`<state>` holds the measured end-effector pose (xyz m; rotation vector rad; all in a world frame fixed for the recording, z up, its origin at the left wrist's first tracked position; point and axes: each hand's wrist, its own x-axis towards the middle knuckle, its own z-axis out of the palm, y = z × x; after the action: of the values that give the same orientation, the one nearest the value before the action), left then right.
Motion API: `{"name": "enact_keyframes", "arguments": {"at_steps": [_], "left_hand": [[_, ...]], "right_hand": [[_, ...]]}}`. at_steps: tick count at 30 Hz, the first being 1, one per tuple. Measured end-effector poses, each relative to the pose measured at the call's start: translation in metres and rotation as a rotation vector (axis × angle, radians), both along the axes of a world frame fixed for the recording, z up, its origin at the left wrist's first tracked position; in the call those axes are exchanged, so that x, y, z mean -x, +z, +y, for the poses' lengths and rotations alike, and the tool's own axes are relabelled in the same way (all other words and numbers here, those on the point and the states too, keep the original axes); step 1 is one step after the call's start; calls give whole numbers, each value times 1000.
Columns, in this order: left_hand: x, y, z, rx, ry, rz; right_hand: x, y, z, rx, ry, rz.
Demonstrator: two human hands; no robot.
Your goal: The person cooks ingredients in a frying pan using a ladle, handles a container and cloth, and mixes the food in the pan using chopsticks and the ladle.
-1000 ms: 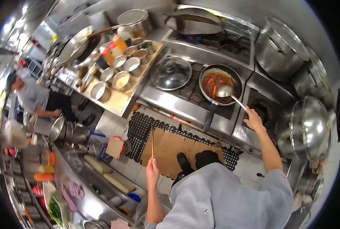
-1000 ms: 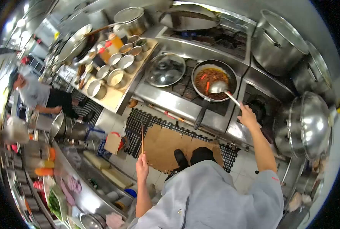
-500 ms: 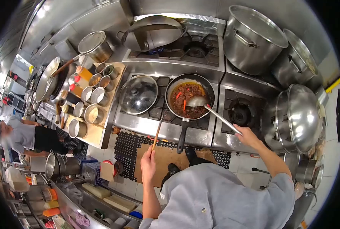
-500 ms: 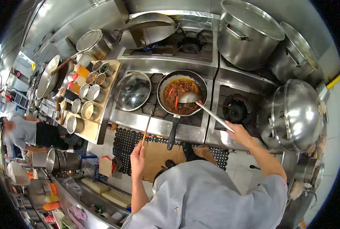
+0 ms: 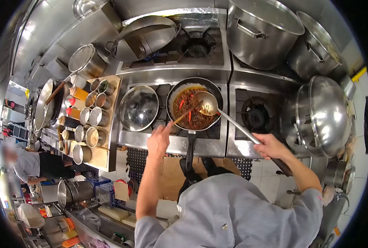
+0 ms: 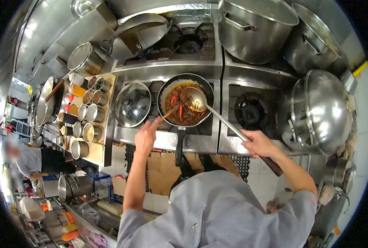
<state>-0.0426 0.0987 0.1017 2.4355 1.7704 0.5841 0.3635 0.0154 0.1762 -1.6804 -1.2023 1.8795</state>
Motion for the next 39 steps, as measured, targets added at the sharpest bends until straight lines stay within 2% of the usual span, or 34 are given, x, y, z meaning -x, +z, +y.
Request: {"name": "enact_keyframes", "arguments": {"at_steps": [3,5,7,10,14,23,26,31,36,39], "left_hand": [[3,4,24,-138,-49,191],[6,13,35,-201,-98,171],[14,9,44,-219,-106,218],[20,10,53,-227,-130,238],[23,10,56,-201,-132,239],[34,-27,48,-140,-87,-19],[28,-34,39,-41,-38,-156],[24,-73,29,-23,-28,-171],[16,-70,17,50,-10,-61],[18,-71,14,6,-11,-88]], "right_hand": [[0,22,1,8,49,-96],[0,32,5,17,103,-51],[-7,28,-3,-26,90,-178],[-5,42,0,54,65,-123],[-4,42,-3,5,76,-102],[8,60,0,-10,76,-173],[12,59,-1,-45,111,-212],[16,52,5,-44,59,-205],[17,31,7,-157,135,-296],[18,24,8,-256,126,-296]]}}
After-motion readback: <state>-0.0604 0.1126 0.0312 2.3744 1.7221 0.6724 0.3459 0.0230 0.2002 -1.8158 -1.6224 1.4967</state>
